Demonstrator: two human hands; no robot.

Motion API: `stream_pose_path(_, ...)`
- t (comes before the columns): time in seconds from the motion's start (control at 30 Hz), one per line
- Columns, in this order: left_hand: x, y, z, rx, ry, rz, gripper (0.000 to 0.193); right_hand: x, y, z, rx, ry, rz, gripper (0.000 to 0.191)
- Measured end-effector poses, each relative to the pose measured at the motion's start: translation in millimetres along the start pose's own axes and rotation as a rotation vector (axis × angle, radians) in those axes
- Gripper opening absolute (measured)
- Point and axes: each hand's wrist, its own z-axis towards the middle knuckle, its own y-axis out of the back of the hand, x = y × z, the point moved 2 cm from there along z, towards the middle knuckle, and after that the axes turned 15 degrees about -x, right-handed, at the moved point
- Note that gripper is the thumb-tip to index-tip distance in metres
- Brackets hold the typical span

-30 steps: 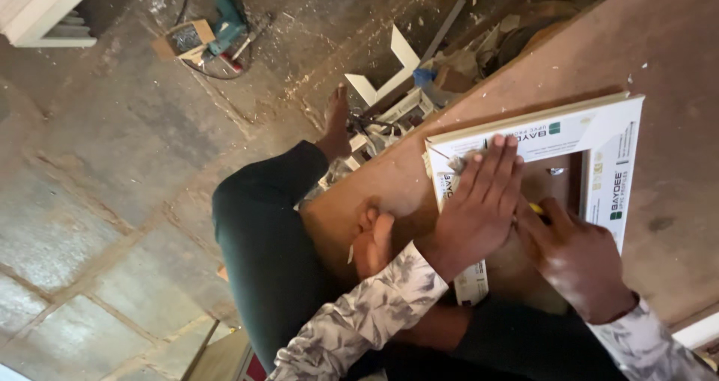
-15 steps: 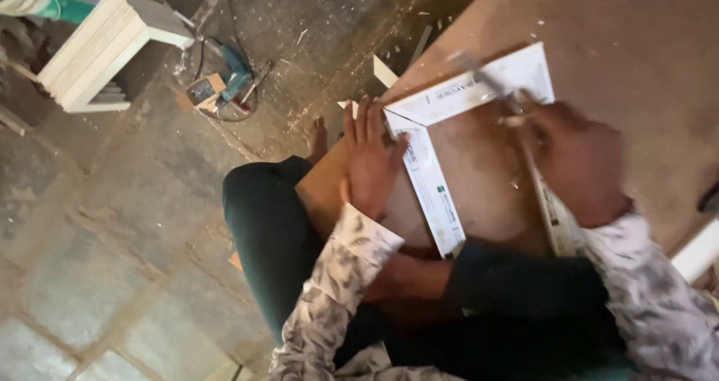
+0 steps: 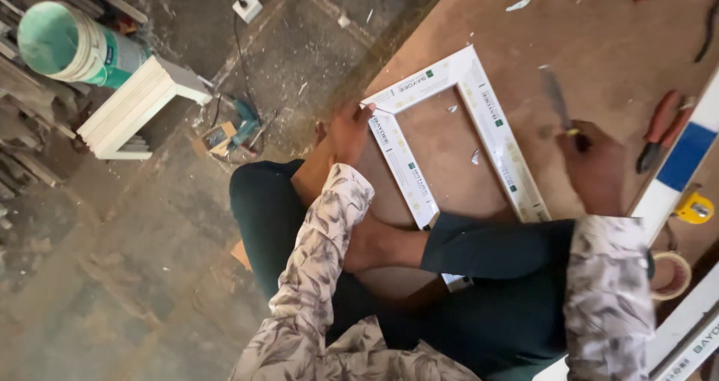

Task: The person assembles a white window frame by hand, using a utility knife to trim protective film and a hammer to tap the corners into alignment. The person works on the floor, repeatedly adjusting the frame pieces and removing film from the edges.

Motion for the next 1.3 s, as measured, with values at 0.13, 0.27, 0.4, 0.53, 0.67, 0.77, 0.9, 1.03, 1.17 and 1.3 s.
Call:
stream_pose_path(0.13, -15, 19, 0, -0.085, -0.170, -0.257, 0.026, 11, -33, -5, 0.094, 0.074, -0.235, 0.036)
stream_pose_path(0.27, -20, 29, 0, -0.014, -0.054, -0.383, 0.021, 24, -41, -19, 0.168, 0.063, -0.382, 0.041)
stream_pose_path(0.4, -17, 29, 4, -0.056, -0.043, -0.414, 0.019, 32, -37, -30, 0.170, 0.058, -0.436, 0.041)
stream_pose_path(0.53, -9, 31, 10, -0.061, -0.145, -0.611, 0.016, 36, -37, -37, 0.161, 0.040, -0.479, 0.042)
stream_pose_path(0.67, 2, 32, 19, -0.005, -0.045, -0.545, 0.016, 41, -42, -40, 0.193, 0.024, -0.474, 0.042)
stream_pose_path(0.77, 6, 31, 23, 0.043, -0.086, -0.562, 0.016, 45, -45, -41, 0.246, 0.023, -0.507, 0.043)
stream_pose_path(0.9, 8, 27, 27, 0.157, -0.068, -0.772, 0.018, 54, -43, -40, 0.266, 0.016, -0.525, 0.046)
stream_pose_path(1.03, 5, 29, 28, 0.095, -0.098, -0.534, 0.018, 63, -45, -36, 0.283, 0.041, -0.474, 0.055)
stream_pose_path(1.17, -11, 52, 18, -0.016, -0.168, -0.325, 0.021, 78, -51, -34, 0.337, 0.049, -0.384, 0.078)
stream_pose_path(1.3, -32, 88, -10, -0.367, -0.295, 0.054, 0.037, 103, -49, -42, 0.359, 0.006, -0.335, 0.090)
